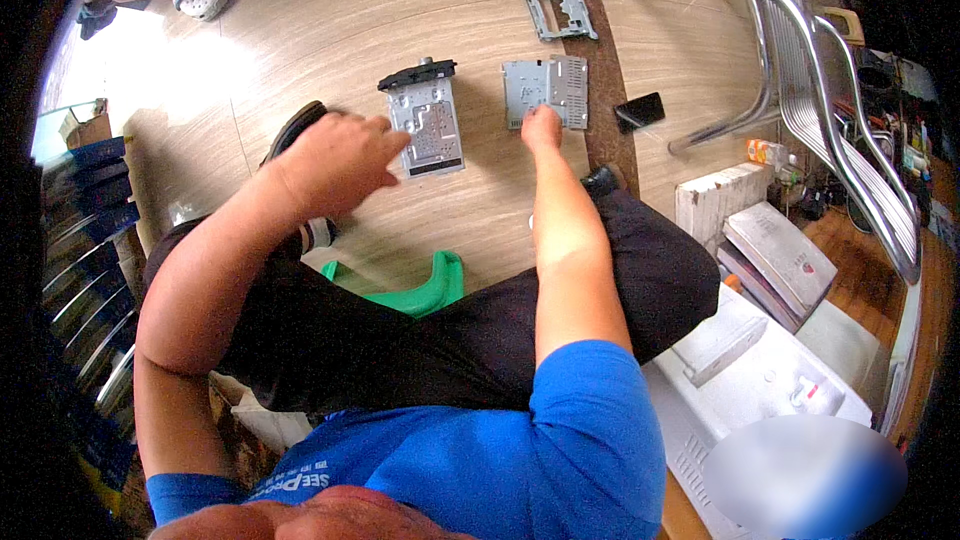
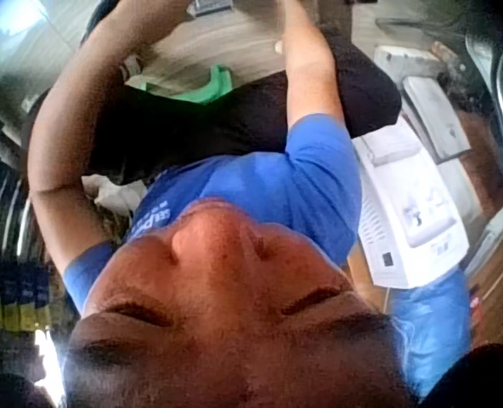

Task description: The person unscrews several small screws from a metal bracket and a black plastic component on a tiled floor using a small screwdriver, setting the screws and components aside as they are removed.

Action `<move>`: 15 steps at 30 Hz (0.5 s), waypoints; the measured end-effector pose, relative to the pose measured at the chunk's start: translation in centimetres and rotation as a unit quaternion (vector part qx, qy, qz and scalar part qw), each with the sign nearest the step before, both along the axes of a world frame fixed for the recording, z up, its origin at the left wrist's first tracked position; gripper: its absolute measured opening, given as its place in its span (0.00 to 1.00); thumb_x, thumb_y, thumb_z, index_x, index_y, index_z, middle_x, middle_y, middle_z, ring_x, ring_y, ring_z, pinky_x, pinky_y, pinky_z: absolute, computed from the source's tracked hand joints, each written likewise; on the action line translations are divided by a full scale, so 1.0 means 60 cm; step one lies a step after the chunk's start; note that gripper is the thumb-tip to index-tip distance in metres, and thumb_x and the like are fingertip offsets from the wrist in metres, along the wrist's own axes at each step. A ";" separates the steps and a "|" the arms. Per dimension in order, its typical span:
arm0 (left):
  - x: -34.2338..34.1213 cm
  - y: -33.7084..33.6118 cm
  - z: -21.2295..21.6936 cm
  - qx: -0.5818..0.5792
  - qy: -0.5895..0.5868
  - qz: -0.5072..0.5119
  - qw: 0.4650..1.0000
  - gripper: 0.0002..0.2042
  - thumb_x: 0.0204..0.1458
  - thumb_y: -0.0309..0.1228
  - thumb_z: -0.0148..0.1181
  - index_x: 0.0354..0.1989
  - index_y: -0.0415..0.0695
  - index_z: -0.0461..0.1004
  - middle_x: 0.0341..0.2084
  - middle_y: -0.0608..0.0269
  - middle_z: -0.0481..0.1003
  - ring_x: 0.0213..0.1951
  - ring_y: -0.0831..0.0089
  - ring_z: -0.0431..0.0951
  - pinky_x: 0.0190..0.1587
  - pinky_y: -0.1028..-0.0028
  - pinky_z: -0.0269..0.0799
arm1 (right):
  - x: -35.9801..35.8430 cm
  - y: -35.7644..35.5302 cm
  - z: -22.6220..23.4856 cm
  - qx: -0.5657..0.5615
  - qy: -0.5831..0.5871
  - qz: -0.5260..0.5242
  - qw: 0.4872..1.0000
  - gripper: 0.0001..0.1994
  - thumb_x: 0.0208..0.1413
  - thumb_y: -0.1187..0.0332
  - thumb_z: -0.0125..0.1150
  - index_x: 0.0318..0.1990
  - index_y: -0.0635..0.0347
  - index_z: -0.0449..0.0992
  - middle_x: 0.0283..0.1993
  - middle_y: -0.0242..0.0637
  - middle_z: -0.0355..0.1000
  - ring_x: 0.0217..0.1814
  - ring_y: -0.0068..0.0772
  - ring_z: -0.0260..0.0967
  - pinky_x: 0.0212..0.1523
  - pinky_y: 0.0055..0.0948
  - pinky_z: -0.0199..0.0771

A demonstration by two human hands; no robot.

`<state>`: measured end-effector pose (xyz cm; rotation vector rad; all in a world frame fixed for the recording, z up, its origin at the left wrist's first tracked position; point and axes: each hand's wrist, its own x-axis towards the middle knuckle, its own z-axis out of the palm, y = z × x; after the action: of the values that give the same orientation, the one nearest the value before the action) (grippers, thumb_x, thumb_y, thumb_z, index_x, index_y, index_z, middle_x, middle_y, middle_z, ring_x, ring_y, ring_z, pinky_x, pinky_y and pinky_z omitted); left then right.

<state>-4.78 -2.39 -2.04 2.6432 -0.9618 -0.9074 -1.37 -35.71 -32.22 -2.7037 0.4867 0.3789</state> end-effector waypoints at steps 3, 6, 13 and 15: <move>0.027 0.003 0.015 -0.036 -0.041 0.066 0.996 0.17 0.54 0.37 0.62 0.49 0.43 0.72 0.41 0.52 0.76 0.44 0.53 0.78 0.45 0.58 0.76 | 0.048 -0.007 0.078 0.087 -0.123 -0.024 0.988 0.14 0.52 0.61 0.61 0.36 0.64 0.79 0.37 0.56 0.77 0.43 0.58 0.75 0.44 0.47 0.74; 0.041 0.010 0.039 -0.100 -0.107 0.154 0.977 0.15 0.56 0.35 0.59 0.49 0.42 0.74 0.40 0.50 0.78 0.42 0.51 0.79 0.45 0.59 0.76 | 0.117 0.061 0.247 0.211 -0.217 0.072 0.950 0.15 0.54 0.60 0.61 0.36 0.65 0.79 0.33 0.55 0.76 0.38 0.43 0.77 0.40 0.40 0.74; 0.060 -0.030 0.037 -0.321 -0.060 0.255 0.910 0.16 0.60 0.41 0.57 0.47 0.42 0.76 0.35 0.46 0.79 0.37 0.52 0.81 0.41 0.58 0.76 | 0.055 0.158 0.562 0.231 -0.180 0.315 0.903 0.11 0.57 0.64 0.60 0.38 0.64 0.77 0.36 0.49 0.77 0.39 0.48 0.76 0.40 0.40 0.75; 0.055 -0.047 0.009 -0.424 0.038 0.263 0.866 0.15 0.63 0.41 0.54 0.42 0.40 0.76 0.28 0.55 0.78 0.31 0.67 0.80 0.36 0.67 0.75 | 0.001 0.178 0.615 0.236 -0.183 0.335 0.894 0.08 0.55 0.68 0.60 0.37 0.64 0.76 0.35 0.50 0.75 0.39 0.50 0.75 0.39 0.40 0.73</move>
<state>-1.50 -5.20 -1.52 1.9054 -0.4086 -0.3226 -1.31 -25.05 4.66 -2.2900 -0.5940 0.1203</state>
